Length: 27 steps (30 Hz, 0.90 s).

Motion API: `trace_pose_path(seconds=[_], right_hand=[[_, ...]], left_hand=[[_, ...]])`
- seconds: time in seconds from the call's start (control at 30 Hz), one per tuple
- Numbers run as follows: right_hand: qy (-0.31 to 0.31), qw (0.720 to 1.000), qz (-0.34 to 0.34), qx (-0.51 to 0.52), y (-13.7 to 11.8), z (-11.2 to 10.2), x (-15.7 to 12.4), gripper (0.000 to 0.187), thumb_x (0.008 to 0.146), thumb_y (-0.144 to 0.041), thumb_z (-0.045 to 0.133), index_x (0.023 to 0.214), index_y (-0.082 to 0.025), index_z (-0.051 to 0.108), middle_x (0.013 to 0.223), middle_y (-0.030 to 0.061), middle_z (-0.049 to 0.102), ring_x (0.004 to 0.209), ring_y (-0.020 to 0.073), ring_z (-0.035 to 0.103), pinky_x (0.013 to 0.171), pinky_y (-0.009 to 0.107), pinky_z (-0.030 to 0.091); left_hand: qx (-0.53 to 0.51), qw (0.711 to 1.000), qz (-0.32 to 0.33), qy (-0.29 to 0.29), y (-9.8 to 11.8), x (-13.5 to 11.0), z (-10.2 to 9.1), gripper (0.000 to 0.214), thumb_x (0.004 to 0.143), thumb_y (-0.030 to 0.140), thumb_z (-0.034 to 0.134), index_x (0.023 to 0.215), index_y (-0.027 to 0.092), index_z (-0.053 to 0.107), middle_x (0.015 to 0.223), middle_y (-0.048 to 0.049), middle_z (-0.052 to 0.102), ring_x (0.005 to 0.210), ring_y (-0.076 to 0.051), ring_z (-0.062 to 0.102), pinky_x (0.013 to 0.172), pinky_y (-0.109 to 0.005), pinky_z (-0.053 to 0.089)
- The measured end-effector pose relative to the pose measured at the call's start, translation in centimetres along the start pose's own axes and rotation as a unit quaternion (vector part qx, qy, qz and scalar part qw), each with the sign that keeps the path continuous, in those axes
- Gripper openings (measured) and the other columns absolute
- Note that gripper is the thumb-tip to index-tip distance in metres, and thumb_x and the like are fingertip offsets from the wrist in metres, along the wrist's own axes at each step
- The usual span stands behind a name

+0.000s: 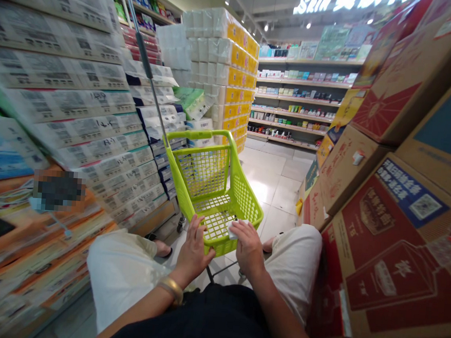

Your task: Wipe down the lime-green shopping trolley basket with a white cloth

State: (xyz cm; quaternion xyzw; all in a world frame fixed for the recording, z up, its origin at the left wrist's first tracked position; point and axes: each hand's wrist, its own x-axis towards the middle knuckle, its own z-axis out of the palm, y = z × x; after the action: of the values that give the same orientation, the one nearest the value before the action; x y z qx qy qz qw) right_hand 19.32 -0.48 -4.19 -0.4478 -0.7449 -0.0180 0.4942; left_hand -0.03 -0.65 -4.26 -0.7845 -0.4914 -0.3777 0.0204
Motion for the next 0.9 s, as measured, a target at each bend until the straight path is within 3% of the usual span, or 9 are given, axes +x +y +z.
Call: trace_pose_path(seconds=[0.13, 0.33, 0.5, 0.57, 0.77, 0.83, 0.9], right_hand=[[0.032, 0.998, 0.036, -0.03, 1.0, -0.4, -0.2, 0.044, 0.082, -0.002, 0.042, 0.107, -0.023, 0.073, 0.115, 0.0065, 0.074, 0.115, 0.0235, 0.065, 0.107, 0.051, 0.046], [-0.06, 0.997, -0.028, 0.026, -1.4, 0.7, -0.6, 0.049, 0.083, -0.002, 0.042, 0.116, -0.027, 0.069, 0.12, 0.0038, 0.072, 0.121, 0.0197, 0.062, 0.108, 0.046, 0.045], [0.024, 0.999, 0.034, -0.022, 1.5, -0.6, -0.3, 0.045, 0.082, -0.003, 0.042, 0.107, -0.024, 0.073, 0.115, 0.0058, 0.074, 0.116, 0.0229, 0.064, 0.108, 0.05, 0.044], [0.042, 0.998, 0.046, -0.034, 1.6, -0.6, -0.3, 0.045, 0.082, -0.003, 0.042, 0.106, -0.024, 0.073, 0.113, 0.0061, 0.074, 0.116, 0.0232, 0.064, 0.108, 0.051, 0.044], [-0.065, 0.997, -0.034, 0.018, -2.4, 1.0, -0.5, 0.049, 0.085, -0.002, 0.041, 0.115, -0.027, 0.069, 0.117, 0.0034, 0.073, 0.12, 0.0183, 0.062, 0.108, 0.044, 0.045], [-0.066, 0.997, -0.037, 0.021, -2.0, 0.8, -0.4, 0.047, 0.085, -0.003, 0.042, 0.116, -0.027, 0.069, 0.118, 0.0037, 0.072, 0.119, 0.0184, 0.062, 0.108, 0.043, 0.046], [-0.026, 1.0, -0.014, 0.006, -0.6, 0.1, -0.3, 0.045, 0.085, -0.003, 0.043, 0.112, -0.026, 0.071, 0.116, 0.0046, 0.073, 0.117, 0.0202, 0.064, 0.107, 0.046, 0.046]], left_hand=[[-0.004, 1.0, -0.006, 0.003, 0.1, -0.1, 0.0, 0.053, 0.068, 0.01, 0.06, 0.116, 0.018, 0.039, 0.145, -0.0181, 0.038, 0.148, -0.037, 0.018, 0.112, -0.058, 0.04], [-0.013, 1.0, -0.004, 0.009, -0.1, -0.2, 0.1, 0.051, 0.071, 0.011, 0.059, 0.117, 0.017, 0.039, 0.145, -0.019, 0.038, 0.149, -0.036, 0.017, 0.112, -0.058, 0.041], [-0.014, 1.0, -0.015, 0.002, 0.1, -0.2, 0.0, 0.054, 0.069, 0.011, 0.06, 0.117, 0.018, 0.038, 0.146, -0.0182, 0.036, 0.149, -0.037, 0.017, 0.112, -0.058, 0.04], [-0.013, 1.0, -0.016, 0.002, 0.1, -0.3, 0.1, 0.053, 0.069, 0.011, 0.06, 0.117, 0.018, 0.038, 0.146, -0.018, 0.036, 0.149, -0.037, 0.017, 0.111, -0.058, 0.041], [-0.009, 1.0, 0.005, 0.007, -0.1, -0.3, 0.3, 0.05, 0.074, 0.015, 0.059, 0.119, 0.017, 0.038, 0.146, -0.0202, 0.037, 0.149, -0.037, 0.017, 0.11, -0.056, 0.043], [-0.008, 1.0, 0.002, 0.007, -0.1, -0.3, 0.2, 0.05, 0.073, 0.014, 0.059, 0.119, 0.017, 0.039, 0.146, -0.0198, 0.037, 0.149, -0.036, 0.017, 0.11, -0.057, 0.042], [-0.006, 1.0, -0.006, 0.006, 0.0, -0.3, 0.2, 0.052, 0.07, 0.011, 0.06, 0.118, 0.017, 0.039, 0.146, -0.0189, 0.038, 0.149, -0.037, 0.017, 0.111, -0.057, 0.041]])
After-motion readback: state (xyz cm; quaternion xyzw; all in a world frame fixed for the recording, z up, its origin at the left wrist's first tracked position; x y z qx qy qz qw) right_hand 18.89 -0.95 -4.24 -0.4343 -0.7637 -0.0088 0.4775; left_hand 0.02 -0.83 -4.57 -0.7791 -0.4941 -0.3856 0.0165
